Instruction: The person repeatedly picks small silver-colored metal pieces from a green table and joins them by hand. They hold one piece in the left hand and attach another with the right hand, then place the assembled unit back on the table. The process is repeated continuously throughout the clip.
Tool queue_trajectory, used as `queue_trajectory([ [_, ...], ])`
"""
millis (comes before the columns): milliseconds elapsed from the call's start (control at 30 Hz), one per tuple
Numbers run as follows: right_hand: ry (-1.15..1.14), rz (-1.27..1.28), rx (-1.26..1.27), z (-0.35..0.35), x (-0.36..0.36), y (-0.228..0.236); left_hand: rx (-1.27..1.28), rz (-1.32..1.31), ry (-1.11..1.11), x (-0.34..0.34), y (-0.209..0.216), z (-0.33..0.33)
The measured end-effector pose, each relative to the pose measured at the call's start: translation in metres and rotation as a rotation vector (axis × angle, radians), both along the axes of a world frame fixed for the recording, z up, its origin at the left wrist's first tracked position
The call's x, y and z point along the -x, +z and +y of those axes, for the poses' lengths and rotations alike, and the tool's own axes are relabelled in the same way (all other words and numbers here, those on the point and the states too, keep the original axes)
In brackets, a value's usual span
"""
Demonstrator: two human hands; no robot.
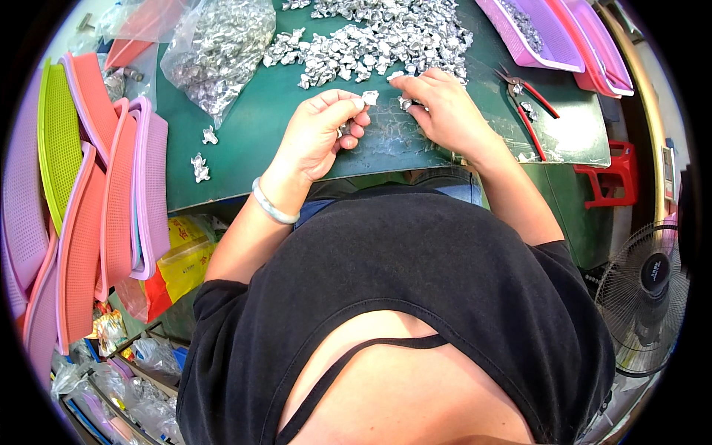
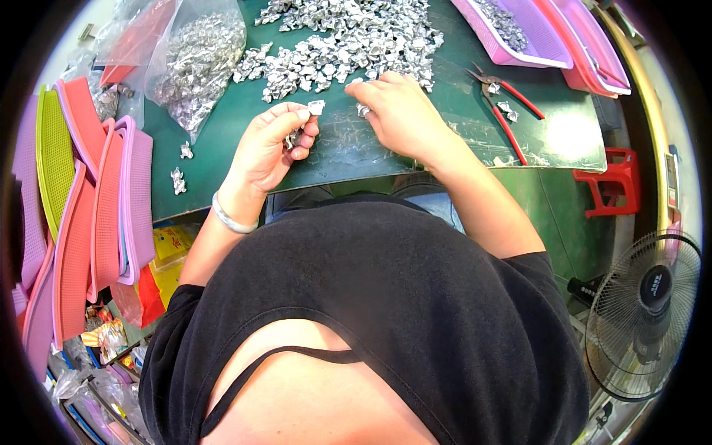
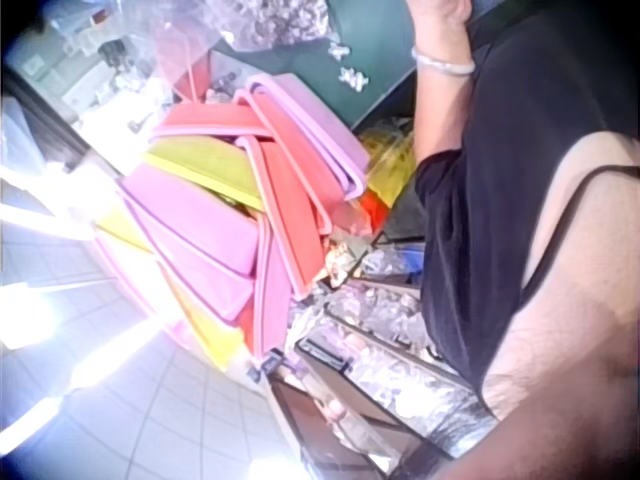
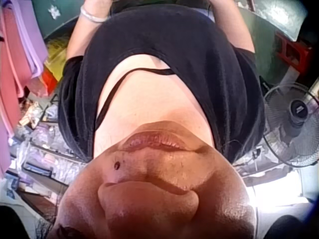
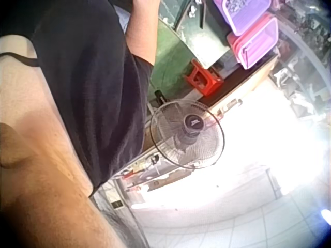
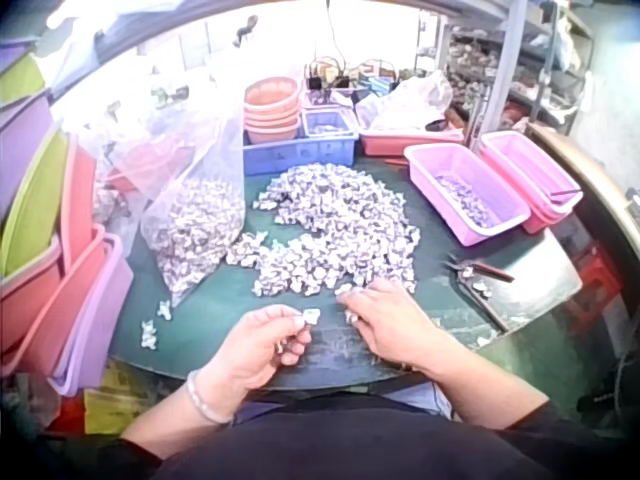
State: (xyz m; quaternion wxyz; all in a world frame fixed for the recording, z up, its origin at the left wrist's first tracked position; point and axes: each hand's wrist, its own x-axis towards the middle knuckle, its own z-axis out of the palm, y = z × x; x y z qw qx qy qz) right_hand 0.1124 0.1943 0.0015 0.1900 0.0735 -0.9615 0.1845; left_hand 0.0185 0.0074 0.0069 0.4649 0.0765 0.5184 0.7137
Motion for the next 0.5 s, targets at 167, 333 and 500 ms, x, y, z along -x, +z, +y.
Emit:
queue_trajectory([
  [167,-0.042,-0.029,0.078,-0.001,0.0,0.0,0.016,0.073,-0.002,-0.001,0.0,0.0],
  [333,-0.051,0.002,0.166,-0.004,0.0,0.002,-0.103,-0.033,0.058,0.001,-0.003,-0.002],
  [500,-0.019,0.033,0.324,-0.007,0.0,0.005,-0.314,-0.204,0.037,0.006,-0.01,-0.005],
])
